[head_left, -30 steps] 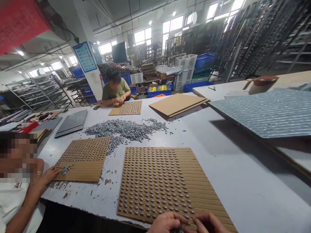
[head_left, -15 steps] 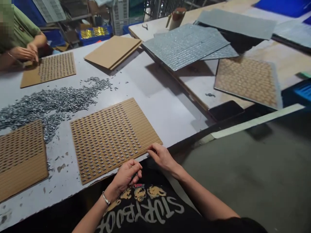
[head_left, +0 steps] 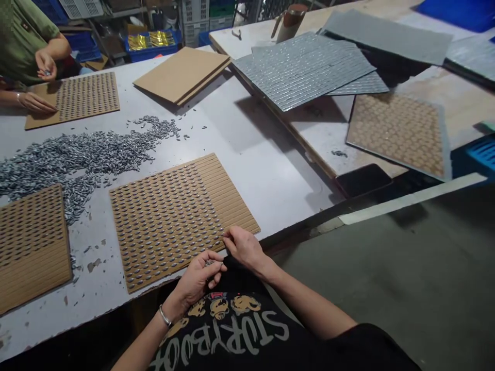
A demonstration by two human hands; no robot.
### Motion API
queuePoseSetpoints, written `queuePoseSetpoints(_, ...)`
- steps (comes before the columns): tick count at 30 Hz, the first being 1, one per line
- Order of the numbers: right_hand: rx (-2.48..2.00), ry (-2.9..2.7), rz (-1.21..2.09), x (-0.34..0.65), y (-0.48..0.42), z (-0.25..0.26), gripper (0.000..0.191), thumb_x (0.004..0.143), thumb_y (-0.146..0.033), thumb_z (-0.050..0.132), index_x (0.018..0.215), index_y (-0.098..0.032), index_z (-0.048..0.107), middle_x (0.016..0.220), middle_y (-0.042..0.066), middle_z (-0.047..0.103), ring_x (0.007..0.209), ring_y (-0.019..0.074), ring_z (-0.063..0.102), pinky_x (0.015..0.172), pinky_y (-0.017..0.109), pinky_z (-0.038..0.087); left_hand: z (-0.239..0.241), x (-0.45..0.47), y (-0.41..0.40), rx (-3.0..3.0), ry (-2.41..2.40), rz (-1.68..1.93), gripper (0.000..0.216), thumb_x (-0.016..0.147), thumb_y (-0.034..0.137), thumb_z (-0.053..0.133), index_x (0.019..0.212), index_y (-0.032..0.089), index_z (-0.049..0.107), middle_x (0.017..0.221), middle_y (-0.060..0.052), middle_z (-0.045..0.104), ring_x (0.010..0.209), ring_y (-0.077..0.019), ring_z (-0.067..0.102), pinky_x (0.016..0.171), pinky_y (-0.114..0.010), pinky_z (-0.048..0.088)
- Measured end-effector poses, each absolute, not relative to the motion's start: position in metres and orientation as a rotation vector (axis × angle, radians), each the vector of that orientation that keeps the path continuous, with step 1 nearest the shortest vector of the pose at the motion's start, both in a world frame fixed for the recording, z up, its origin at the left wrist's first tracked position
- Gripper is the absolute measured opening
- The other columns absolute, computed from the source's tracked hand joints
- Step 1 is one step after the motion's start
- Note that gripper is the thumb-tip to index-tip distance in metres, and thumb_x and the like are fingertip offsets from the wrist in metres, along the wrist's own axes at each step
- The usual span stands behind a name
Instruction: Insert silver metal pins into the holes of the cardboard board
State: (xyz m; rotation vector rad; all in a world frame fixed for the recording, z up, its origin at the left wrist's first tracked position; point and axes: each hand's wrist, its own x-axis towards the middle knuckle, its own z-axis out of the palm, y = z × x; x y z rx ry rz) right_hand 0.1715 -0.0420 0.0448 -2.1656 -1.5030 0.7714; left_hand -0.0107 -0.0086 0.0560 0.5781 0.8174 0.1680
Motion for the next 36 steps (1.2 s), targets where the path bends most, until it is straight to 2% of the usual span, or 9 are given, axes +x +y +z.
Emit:
queuePoseSetpoints(5, -2.032, -1.357, 0.839, 0.175, -0.046, 0.051, 0.01, 0.085, -0.022, 0.058, 0.094, -0.019, 0.056, 0.073, -0.001, 0.062, 0.067, 0.0145, 0.057, 0.064, 0.024, 0.041, 0.053, -0.009, -0.008, 0.568, 0.821, 0.24, 0.031, 0.074, 0.037, 0.075, 0.083, 0.015, 0.055, 0.072, 0.0, 0.06, 0.046, -0.0019, 0.039, 0.038, -0.014, 0.021)
queuePoseSetpoints(11, -1.661, -1.359, 0.949, 0.162, -0.077, 0.071, 0.011, 0.09, -0.029, 0.056, 0.091, -0.02, 0.063, 0.08, 0.002, 0.065, 0.072, 0.014, 0.059, 0.068, 0.024, 0.046, 0.057, -0.005, -0.011, 0.528, 0.855, 0.286, 0.034, 0.071, 0.039, 0.077, 0.077, 0.014, 0.054, 0.066, 0.003, 0.053, 0.045, -0.0014, 0.034, 0.037, -0.014, 0.018)
queuePoseSetpoints(17, -1.653, -1.221, 0.923, 0.146, -0.098, 0.061, 0.014, 0.09, -0.028, 0.055, 0.082, -0.019, 0.062, 0.076, 0.002, 0.065, 0.069, 0.0136, 0.059, 0.065, 0.024, 0.046, 0.058, 0.0, -0.013, 0.591, 0.902, 0.171, 0.038, 0.067, 0.042, 0.078, 0.071, 0.015, 0.051, 0.057, 0.006, 0.047, 0.041, -0.0012, 0.031, 0.036, -0.016, 0.016)
queuePoseSetpoints(22, -1.844, -1.191, 0.816, 0.164, -0.091, 0.053, 0.016, 0.089, -0.027, 0.054, 0.077, -0.02, 0.062, 0.073, 0.001, 0.063, 0.067, 0.0142, 0.057, 0.064, 0.024, 0.043, 0.06, 0.002, -0.013, 0.637, 0.928, 0.157, 0.036, 0.073, 0.048, 0.07, 0.081, 0.014, 0.057, 0.069, 0.001, 0.057, 0.042, -0.0024, 0.037, 0.036, -0.016, 0.019)
queuePoseSetpoints(26, -1.967, -1.311, 0.668, 0.179, -0.075, 0.049, 0.018, 0.087, -0.026, 0.055, 0.072, -0.02, 0.061, 0.071, 0.002, 0.061, 0.067, 0.0148, 0.056, 0.065, 0.026, 0.042, 0.062, 0.001, -0.014, 0.676, 0.892, 0.104, 0.036, 0.079, 0.048, 0.063, 0.082, 0.013, 0.06, 0.068, -0.001, 0.059, 0.041, -0.0027, 0.038, 0.036, -0.016, 0.02)
queuePoseSetpoints(29, -1.965, -1.348, 0.636, 0.183, -0.065, 0.048, 0.017, 0.087, -0.025, 0.054, 0.072, -0.02, 0.06, 0.07, 0.001, 0.061, 0.066, 0.0147, 0.055, 0.064, 0.025, 0.042, 0.062, -0.001, -0.013, 0.636, 0.885, 0.104, 0.032, 0.079, 0.044, 0.065, 0.082, 0.013, 0.06, 0.068, -0.002, 0.06, 0.04, -0.0025, 0.038, 0.036, -0.016, 0.018)
queuePoseSetpoints(34, -1.903, -1.355, 0.566, 0.189, -0.047, 0.054, 0.016, 0.087, -0.025, 0.053, 0.073, -0.02, 0.059, 0.07, 0.001, 0.06, 0.066, 0.0151, 0.055, 0.063, 0.026, 0.041, 0.061, -0.006, -0.006, 0.33, 0.833, 0.261, 0.028, 0.077, 0.033, 0.07, 0.093, 0.011, 0.061, 0.08, -0.006, 0.063, 0.053, -0.0056, 0.049, 0.04, -0.015, 0.029)
queuePoseSetpoints(36, -1.863, -1.379, 0.545, 0.194, -0.033, 0.056, 0.017, 0.088, -0.026, 0.052, 0.074, -0.02, 0.059, 0.07, 0.001, 0.059, 0.066, 0.0151, 0.054, 0.063, 0.026, 0.041, 0.059, -0.009, -0.001, 0.285, 0.807, 0.308, 0.028, 0.077, 0.029, 0.071, 0.095, 0.011, 0.061, 0.077, -0.004, 0.061, 0.052, -0.005, 0.048, 0.04, -0.015, 0.029)
